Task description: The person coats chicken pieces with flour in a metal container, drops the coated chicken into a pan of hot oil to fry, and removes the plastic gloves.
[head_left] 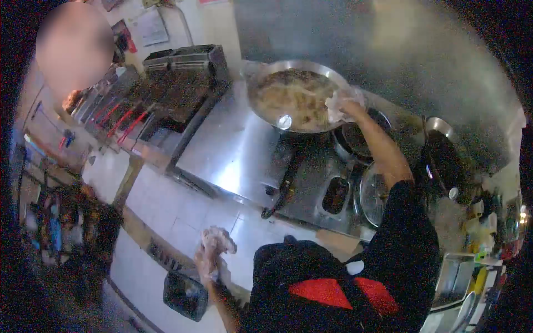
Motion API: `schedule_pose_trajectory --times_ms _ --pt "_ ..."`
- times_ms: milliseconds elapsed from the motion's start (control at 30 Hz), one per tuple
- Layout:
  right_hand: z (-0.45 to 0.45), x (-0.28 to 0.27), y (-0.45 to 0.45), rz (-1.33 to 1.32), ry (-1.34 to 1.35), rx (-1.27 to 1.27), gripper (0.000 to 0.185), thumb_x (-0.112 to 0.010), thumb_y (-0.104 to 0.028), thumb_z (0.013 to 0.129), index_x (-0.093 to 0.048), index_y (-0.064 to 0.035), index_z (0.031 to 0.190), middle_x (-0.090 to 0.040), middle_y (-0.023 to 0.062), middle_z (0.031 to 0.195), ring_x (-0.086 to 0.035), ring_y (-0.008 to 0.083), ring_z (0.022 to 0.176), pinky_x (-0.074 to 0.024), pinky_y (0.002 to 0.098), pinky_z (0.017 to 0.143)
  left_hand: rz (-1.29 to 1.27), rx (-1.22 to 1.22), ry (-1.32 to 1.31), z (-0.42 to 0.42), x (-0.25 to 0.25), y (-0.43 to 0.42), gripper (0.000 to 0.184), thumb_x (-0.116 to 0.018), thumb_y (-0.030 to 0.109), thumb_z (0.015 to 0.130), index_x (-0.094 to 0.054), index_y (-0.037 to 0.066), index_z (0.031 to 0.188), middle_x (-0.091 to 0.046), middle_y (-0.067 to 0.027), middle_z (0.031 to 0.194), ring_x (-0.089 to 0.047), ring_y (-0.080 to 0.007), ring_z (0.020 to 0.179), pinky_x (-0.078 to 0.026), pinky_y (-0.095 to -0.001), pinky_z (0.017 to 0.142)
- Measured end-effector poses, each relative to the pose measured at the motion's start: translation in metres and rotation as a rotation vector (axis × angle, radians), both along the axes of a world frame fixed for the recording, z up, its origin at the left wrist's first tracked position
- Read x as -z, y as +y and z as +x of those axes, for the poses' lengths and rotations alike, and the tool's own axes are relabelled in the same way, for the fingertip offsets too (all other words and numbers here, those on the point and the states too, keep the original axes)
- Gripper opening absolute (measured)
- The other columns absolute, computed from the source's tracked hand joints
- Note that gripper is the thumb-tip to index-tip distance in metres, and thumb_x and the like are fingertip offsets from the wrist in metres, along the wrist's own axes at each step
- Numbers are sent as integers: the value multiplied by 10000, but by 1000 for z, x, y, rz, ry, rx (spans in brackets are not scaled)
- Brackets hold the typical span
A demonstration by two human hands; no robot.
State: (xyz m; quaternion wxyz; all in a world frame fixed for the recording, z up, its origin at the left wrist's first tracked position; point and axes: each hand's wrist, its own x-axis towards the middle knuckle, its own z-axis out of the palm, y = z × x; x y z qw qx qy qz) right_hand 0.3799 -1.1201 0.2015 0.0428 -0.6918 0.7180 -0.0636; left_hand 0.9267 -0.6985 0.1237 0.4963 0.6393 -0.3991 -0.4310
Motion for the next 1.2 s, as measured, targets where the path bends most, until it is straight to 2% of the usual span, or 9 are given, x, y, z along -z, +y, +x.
schedule_pose_trajectory --times_ms 100,200,500,633,733,833,1000,1033,1200 --pt "3 -16 10 -37 169 45 383 -367 -303 901 -532 -62 1150 -596 136 1080 -566 274 996 -424 425 855 183 191 140 -7 -73 -59 576 -579 359 844 -444 -36 1242 -500 -137 1181 -508 -214 966 -429 -345 783" --pt "-1 -56 36 -100 293 103 408 -335 -333 918 -532 -63 1151 -583 154 1109 -557 294 1021 -414 448 867 -25 -25 57 19 -41 -111 567 -591 346 843 -432 -28 1238 -479 -149 1232 -510 -223 1002 -426 -332 834" --pt "50 -208 269 -368 313 489 357 -539 -262 852 -551 -94 1167 -599 149 1096 -596 224 930 -475 287 750 -535 778 -863 -45 -179 -404 374 -557 280 836 -523 60 1137 -564 -144 1102 -539 -303 1015 -407 -401 889" --pt "9 -152 385 -851 194 389 254 -624 -222 797 -610 0 919 -623 168 840 -574 294 773 -438 372 649 -825 943 -1368 -128 -185 -512 298 -519 236 807 -600 29 1006 -594 -206 1032 -571 -352 949 -459 -424 790" --pt "57 -134 453 -579 403 779 233 -647 -201 771 -608 21 827 -601 156 733 -540 286 668 -420 386 609 -763 946 -1654 -195 -167 -572 306 -505 231 800 -606 44 1021 -595 -193 1064 -579 -331 974 -462 -408 822" --pt "95 -117 517 -221 405 1068 216 -643 -196 772 -609 18 786 -577 166 699 -511 318 629 -403 388 603 -687 998 -1588 -233 -159 -583 304 -497 238 802 -618 53 1011 -598 -178 1083 -578 -315 1005 -446 -401 874" --pt "152 -85 585 -406 344 1179 192 -644 -175 765 -617 10 806 -601 177 776 -572 336 753 -429 385 671 -748 933 -1640 -268 -135 -603 232 -511 241 793 -633 85 914 -635 -161 870 -624 -337 845 -492 -462 736" --pt "162 -83 596 -366 303 1253 189 -646 -168 762 -617 13 810 -605 178 789 -580 333 774 -433 383 683 -747 919 -1684 -273 -135 -607 303 -524 303 793 -627 72 959 -601 -177 1003 -588 -309 952 -466 -427 804" --pt "167 -70 669 -492 329 1136 207 -628 -151 790 -619 0 931 -627 134 773 -591 260 695 -460 356 667 -940 839 -1744 -304 -224 -582 287 -538 293 812 -621 93 1000 -597 -163 1037 -568 -272 1007 -440 -400 862"
